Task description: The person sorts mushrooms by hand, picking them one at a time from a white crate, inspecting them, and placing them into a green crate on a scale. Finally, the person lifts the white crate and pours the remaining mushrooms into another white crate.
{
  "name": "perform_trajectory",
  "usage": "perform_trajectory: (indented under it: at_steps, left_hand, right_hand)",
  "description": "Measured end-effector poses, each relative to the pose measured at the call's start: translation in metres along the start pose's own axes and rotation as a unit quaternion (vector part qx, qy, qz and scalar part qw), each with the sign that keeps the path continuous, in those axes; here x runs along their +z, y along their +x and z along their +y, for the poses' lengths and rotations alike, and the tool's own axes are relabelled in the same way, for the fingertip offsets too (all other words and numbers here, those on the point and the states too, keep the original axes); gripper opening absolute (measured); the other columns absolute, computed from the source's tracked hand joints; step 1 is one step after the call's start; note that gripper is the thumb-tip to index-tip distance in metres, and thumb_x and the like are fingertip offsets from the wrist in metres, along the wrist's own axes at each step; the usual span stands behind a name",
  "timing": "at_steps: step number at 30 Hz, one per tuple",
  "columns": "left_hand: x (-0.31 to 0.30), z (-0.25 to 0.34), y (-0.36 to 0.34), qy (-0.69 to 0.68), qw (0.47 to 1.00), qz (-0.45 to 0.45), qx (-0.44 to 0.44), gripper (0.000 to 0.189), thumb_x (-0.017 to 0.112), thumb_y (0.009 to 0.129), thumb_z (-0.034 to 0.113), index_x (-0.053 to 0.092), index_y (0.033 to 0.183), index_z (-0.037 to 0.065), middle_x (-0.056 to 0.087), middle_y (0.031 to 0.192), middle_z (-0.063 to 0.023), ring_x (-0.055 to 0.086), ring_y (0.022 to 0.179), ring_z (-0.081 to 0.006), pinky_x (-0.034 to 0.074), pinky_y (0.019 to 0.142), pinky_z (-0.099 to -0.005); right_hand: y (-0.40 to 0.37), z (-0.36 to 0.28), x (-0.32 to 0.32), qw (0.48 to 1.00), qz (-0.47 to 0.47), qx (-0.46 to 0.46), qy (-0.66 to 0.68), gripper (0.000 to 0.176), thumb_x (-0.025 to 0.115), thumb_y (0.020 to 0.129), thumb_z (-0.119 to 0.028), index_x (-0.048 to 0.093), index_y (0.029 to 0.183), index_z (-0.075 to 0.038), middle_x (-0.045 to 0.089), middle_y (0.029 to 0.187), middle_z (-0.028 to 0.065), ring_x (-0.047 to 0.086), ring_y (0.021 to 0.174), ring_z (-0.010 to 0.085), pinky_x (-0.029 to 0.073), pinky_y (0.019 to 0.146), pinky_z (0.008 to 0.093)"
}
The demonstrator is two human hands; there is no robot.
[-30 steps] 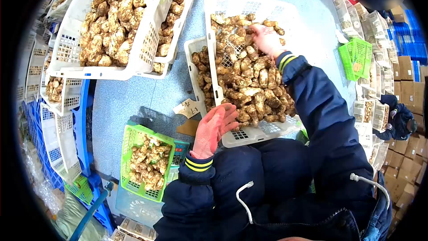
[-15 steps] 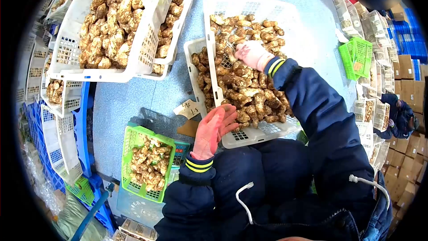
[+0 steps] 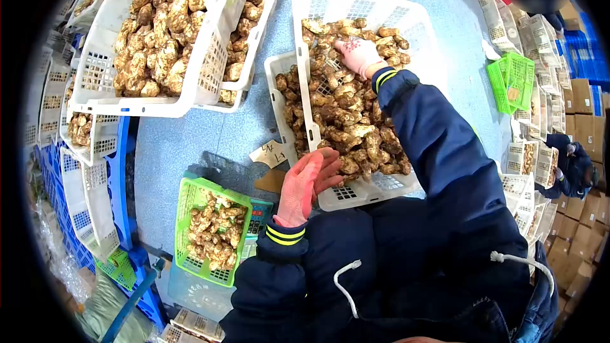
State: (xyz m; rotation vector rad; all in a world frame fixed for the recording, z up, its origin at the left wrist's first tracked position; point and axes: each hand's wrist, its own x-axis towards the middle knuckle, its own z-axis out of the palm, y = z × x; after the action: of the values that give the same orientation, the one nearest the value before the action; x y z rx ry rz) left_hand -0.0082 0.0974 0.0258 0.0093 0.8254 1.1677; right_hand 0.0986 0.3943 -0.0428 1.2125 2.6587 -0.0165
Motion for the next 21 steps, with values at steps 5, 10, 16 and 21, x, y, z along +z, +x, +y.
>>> perform_trajectory:
  at_steps: [5,10,16,21]
  left_hand:
    - [-0.003,-0.002,0.002,-0.004,1.0,0.004,0.0,0.036,0.047,0.09,0.022,0.045,0.117,-0.001,0.051,0.115,-0.0132,0.054,0.103,-0.0228,0.048,0.082,-0.0339]
    - [-0.004,-0.003,0.002,-0.019,1.0,0.0,0.008,0.035,0.047,0.089,0.021,0.046,0.116,-0.001,0.052,0.113,-0.0144,0.054,0.102,-0.0233,0.049,0.081,-0.0345]
    - [-0.012,-0.009,0.005,-0.037,0.998,-0.034,0.026,0.033,0.048,0.089,0.019,0.046,0.116,-0.001,0.052,0.113,-0.0131,0.054,0.101,-0.0235,0.049,0.081,-0.0356]
    - [-0.005,-0.011,0.001,-0.012,0.998,-0.024,0.053,0.034,0.048,0.089,0.022,0.046,0.116,0.0,0.052,0.113,-0.0123,0.055,0.1,-0.0231,0.048,0.083,-0.0352]
  right_hand:
    - [0.011,-0.019,0.012,0.986,-0.032,-0.001,-0.164,0.018,0.043,0.083,-0.015,0.06,0.086,-0.008,0.064,0.078,0.0086,0.062,0.075,0.0224,0.049,0.061,0.0336]
    - [-0.013,0.004,-0.022,0.98,0.017,0.052,0.19,0.024,0.045,0.085,-0.021,0.059,0.096,-0.005,0.063,0.092,0.0061,0.06,0.075,0.0162,0.047,0.064,0.0294]
    - [-0.066,0.029,-0.046,0.519,-0.082,0.104,0.845,0.029,0.054,0.086,-0.023,0.054,0.105,-0.001,0.061,0.094,0.0099,0.061,0.082,0.0189,0.051,0.075,0.0317]
    - [-0.093,0.003,-0.064,0.404,-0.108,-0.081,0.905,0.045,0.048,0.089,-0.018,0.034,0.128,-0.002,0.044,0.125,0.013,0.048,0.111,0.0206,0.041,0.092,0.035]
